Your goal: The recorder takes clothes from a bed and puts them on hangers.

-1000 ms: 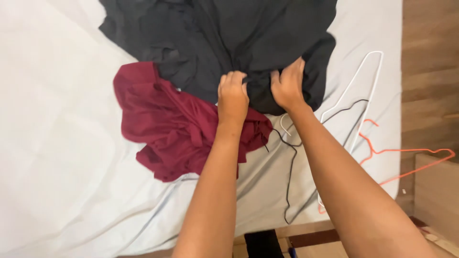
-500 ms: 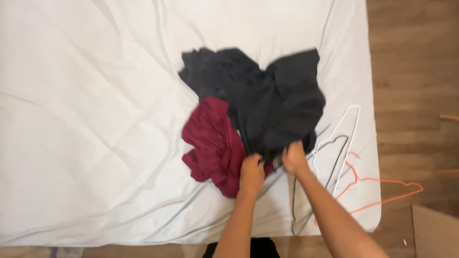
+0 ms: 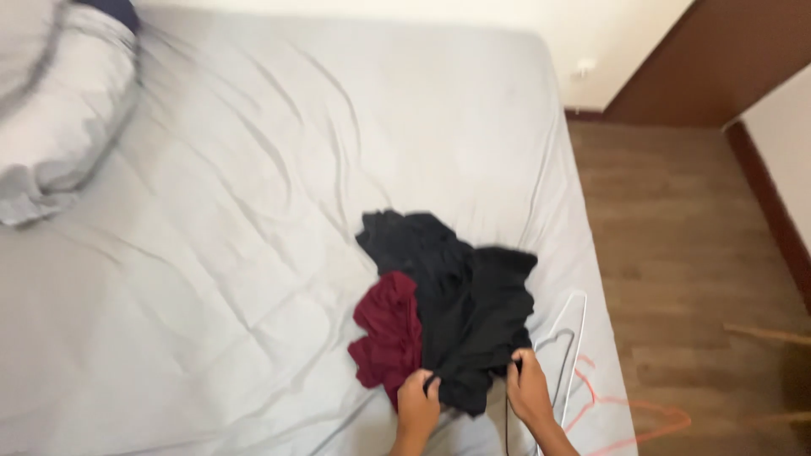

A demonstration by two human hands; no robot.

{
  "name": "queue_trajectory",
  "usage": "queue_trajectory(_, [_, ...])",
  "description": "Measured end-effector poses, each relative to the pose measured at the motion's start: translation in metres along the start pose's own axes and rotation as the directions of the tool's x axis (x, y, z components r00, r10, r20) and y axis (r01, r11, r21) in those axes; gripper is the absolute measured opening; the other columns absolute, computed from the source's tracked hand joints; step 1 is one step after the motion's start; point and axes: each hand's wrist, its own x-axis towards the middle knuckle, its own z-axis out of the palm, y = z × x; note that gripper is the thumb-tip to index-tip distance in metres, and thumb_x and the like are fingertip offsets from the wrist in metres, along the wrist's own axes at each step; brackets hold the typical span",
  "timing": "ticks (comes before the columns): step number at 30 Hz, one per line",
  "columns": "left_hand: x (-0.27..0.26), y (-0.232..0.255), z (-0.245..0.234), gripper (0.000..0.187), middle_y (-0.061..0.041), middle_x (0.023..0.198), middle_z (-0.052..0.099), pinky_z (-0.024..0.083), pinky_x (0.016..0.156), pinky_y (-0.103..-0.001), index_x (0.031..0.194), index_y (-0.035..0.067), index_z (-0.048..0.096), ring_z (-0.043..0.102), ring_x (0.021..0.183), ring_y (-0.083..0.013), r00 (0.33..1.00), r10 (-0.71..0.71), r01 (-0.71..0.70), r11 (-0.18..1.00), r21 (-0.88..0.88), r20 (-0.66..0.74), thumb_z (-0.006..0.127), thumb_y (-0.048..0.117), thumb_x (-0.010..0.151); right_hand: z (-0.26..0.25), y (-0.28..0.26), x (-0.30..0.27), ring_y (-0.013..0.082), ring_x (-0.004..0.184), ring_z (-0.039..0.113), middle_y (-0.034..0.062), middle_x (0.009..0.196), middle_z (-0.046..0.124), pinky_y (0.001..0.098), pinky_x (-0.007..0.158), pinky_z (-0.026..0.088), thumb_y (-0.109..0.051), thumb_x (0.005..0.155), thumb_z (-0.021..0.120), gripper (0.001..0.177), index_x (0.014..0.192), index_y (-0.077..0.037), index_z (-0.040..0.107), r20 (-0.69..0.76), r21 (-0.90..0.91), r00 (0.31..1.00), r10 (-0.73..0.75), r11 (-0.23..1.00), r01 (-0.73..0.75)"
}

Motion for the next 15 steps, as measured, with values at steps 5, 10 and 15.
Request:
queue_trajectory(5, [0.009, 0.053, -0.045, 0.01, -0.019, 0.086, 0.072, 0.054, 0.075, -0.045, 0.086, 0.002, 0.069, 0.069, 0.087, -0.04, 0.994, 0.088, -0.089, 0.996, -0.016, -0.069, 0.075, 0.006, 0.08, -0.04, -0.032, -0.004, 0.0372, 0.088, 0.068, 0.018, 0.093, 0.068, 0.041, 0.08, 0.053, -0.009, 0.089, 0.06, 0.018, 0.107, -0.006, 0.058, -0.02, 0.045, 0.993, -0.116, 0.992, 0.116])
queue_trajectory(10, [0.019, 0.109, -0.097, 0.012, -0.017, 0.088, 0.071, 0.054, 0.079, -0.044, 0.088, 0.001, 0.069, 0.069, 0.09, -0.038, 0.991, 0.128, -0.129, 0.991, -0.029, -0.036, 0.073, 0.0, 0.076, -0.073, -0.059, -0.006, 0.0351, 0.089, 0.07, 0.015, 0.093, 0.07, 0.0389, 0.078, 0.054, -0.008, 0.086, 0.065, 0.019, 0.104, -0.008, 0.061, -0.037, 0.045, 0.971, -0.236, 0.97, 0.238])
queue_trajectory(15, [0.017, 0.19, -0.148, 0.015, -0.018, 0.092, 0.072, 0.053, 0.082, -0.045, 0.091, 0.0, 0.07, 0.068, 0.093, -0.0392, 0.979, 0.187, -0.19, 0.981, -0.042, -0.079, 0.068, -0.004, 0.077, -0.107, -0.117, -0.025, 0.031, 0.077, 0.071, 0.0116, 0.092, 0.074, 0.0377, 0.073, 0.056, -0.01, 0.089, 0.068, 0.018, 0.107, -0.008, 0.064, -0.04, 0.069, 0.987, -0.154, 0.985, 0.157])
